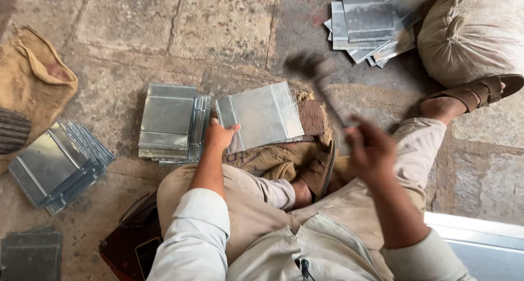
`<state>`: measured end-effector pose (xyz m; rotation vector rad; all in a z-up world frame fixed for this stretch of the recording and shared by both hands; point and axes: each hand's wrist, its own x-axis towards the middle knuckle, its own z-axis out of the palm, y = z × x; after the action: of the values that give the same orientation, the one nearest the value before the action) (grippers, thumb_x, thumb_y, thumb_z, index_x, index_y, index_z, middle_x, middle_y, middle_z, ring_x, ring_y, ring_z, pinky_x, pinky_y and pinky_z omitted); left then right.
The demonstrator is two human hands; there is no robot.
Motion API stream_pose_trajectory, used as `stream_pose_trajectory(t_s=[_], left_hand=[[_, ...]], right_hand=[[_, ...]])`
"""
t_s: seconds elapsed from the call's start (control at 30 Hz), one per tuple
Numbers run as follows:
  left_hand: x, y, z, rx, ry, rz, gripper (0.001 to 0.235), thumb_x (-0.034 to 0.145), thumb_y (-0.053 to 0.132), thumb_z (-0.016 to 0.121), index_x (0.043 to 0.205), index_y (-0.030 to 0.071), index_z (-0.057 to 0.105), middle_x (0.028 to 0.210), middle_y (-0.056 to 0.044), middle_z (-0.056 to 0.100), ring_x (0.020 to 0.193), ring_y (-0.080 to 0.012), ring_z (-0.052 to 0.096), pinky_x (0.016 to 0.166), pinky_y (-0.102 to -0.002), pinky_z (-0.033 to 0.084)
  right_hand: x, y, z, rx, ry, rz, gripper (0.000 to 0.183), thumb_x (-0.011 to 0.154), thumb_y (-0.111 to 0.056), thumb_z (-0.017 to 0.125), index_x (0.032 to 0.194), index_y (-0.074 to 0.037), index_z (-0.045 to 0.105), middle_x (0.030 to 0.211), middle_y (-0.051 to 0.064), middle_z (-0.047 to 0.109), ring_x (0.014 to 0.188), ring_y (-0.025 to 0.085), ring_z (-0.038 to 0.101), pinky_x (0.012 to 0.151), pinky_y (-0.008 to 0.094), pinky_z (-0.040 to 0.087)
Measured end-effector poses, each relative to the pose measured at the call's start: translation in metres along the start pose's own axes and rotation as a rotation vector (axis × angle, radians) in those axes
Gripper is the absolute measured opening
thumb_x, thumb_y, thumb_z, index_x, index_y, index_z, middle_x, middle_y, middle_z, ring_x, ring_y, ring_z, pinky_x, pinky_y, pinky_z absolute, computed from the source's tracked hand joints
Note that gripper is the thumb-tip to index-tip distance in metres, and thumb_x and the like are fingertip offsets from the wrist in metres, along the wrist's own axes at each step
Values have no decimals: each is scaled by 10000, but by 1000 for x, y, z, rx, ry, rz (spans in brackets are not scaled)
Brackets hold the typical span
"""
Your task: The person hammers flat metal sheets against a hard surface while sitting on the floor, stacking them in a pile.
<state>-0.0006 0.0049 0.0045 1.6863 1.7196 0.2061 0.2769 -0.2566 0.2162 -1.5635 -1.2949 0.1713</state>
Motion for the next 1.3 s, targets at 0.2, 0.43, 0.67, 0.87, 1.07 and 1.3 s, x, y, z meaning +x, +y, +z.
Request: stream_pose_trajectory(t_s=[0.2, 0.43, 0.67, 0.87, 1.07, 1.3], left_hand=[[1, -4, 3, 31, -18, 3, 959, 738, 579, 866, 1336, -82, 513, 1291, -290, 647, 1198, -416, 648, 994, -464, 538], [-7, -3, 2, 13, 4, 7, 960, 741, 569, 863, 1342, -87, 500, 1309, -291, 628, 1214, -417, 628, 995, -468, 526], [0, -4, 5, 28, 3, -10, 996, 777, 586, 841, 1389, -100, 456, 1351, -311, 590, 1247, -431, 598, 1020, -469, 509], [-1, -4, 2, 24, -25, -23, 989, 788, 579, 824, 1419, -85, 452, 1362, -299, 599, 1264, -419, 604, 1033, -460, 512], [-1, -3, 4, 26, -29, -35, 1011, 788, 568, 825, 1450, -80, 421, 1357, -294, 602, 1258, -408, 609, 1032, -455, 513], [3, -6, 6, 11, -32, -39, 908, 802, 564, 814, 1366, -73, 497, 1301, -285, 648, 1217, -411, 642, 1014, -459, 525]], right_hand=[[-7, -14, -29, 347, 312, -309, 408, 1054, -380, 485, 1237, -58, 656, 803, 40, 679, 606, 47, 597, 537, 214, 484], [-92, 49, 48, -210, -172, 279, 210, 1052, -208, 642, 1072, -17, 725, 832, 114, 711, 669, 172, 679, 622, 282, 532], [-38, 19, 20, -56, -76, 229, 239, 1023, -177, 677, 1163, 13, 711, 850, 76, 737, 664, 138, 646, 565, 287, 509], [0, -18, -26, 283, 271, -286, 300, 1165, -269, 512, 1199, 2, 636, 732, 55, 594, 558, 50, 510, 487, 218, 391], [-74, 34, 31, 168, 148, -159, 235, 1112, -227, 577, 1181, -20, 665, 893, 121, 695, 769, 117, 644, 638, 296, 516], [-67, 30, 35, -336, -291, 580, 275, 992, -231, 692, 1180, -39, 747, 694, 152, 717, 544, 172, 611, 506, 318, 473]])
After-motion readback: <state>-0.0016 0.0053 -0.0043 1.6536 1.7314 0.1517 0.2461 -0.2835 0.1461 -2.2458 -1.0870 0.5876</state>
